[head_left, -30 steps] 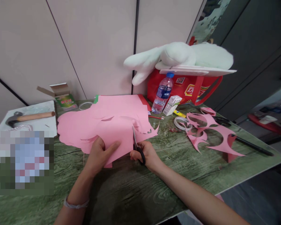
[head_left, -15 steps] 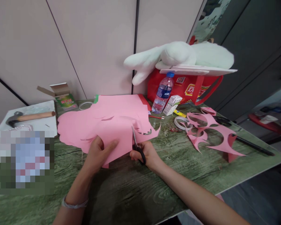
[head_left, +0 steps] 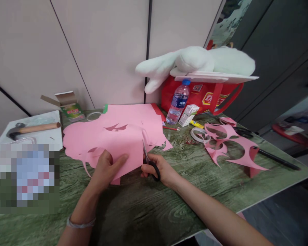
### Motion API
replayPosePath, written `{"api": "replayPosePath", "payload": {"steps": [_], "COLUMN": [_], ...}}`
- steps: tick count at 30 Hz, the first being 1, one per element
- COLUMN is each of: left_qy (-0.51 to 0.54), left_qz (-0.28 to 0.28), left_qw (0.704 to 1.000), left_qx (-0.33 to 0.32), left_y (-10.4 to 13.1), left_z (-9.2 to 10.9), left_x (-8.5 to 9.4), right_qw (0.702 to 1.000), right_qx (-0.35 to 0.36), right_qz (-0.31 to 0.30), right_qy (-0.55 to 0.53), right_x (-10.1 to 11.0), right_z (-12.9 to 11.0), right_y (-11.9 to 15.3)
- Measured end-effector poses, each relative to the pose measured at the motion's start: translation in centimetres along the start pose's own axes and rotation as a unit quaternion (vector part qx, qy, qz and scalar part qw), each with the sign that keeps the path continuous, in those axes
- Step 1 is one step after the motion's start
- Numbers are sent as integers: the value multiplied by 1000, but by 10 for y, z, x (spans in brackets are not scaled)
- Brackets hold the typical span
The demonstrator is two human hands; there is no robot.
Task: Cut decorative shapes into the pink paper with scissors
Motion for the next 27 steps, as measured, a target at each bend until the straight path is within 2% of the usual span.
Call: {"api": "replayPosePath", "payload": {"steps": [4, 6, 14, 20, 27], "left_qy": [29, 36, 59, 61, 58], "left_qz": [-83, -102, -102, -86, -94], "left_qw": [996, 994, 993, 994, 994], "left_qx": [-6, -7, 9, -13, -16], "left_y": [3, 5, 5, 6, 5], "left_z": [4, 5, 12, 18, 17], "left_x": [-11, -13, -13, -12, -11], "right_qw": [999, 999, 999, 998, 997], "right_qx": [36, 38, 45, 58, 61], "right_qz": [-6, -7, -15, -27, -28], "right_qy": [12, 10, -11, -6, -25], "right_x": [2, 2, 3, 2, 2], "right_z": [-5, -5, -4, -6, -4], "right_y": [-2, -2, -4, -3, -4]}}
Point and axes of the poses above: each hand's wrist, its own y-axis away from the middle knuckle, its own x-axis out of the back of the hand, z = x × y, the point moved 6 cm from there along -y, towards the middle knuckle, and after that the axes turned 15 degrees about z, right-handed, at the moved point
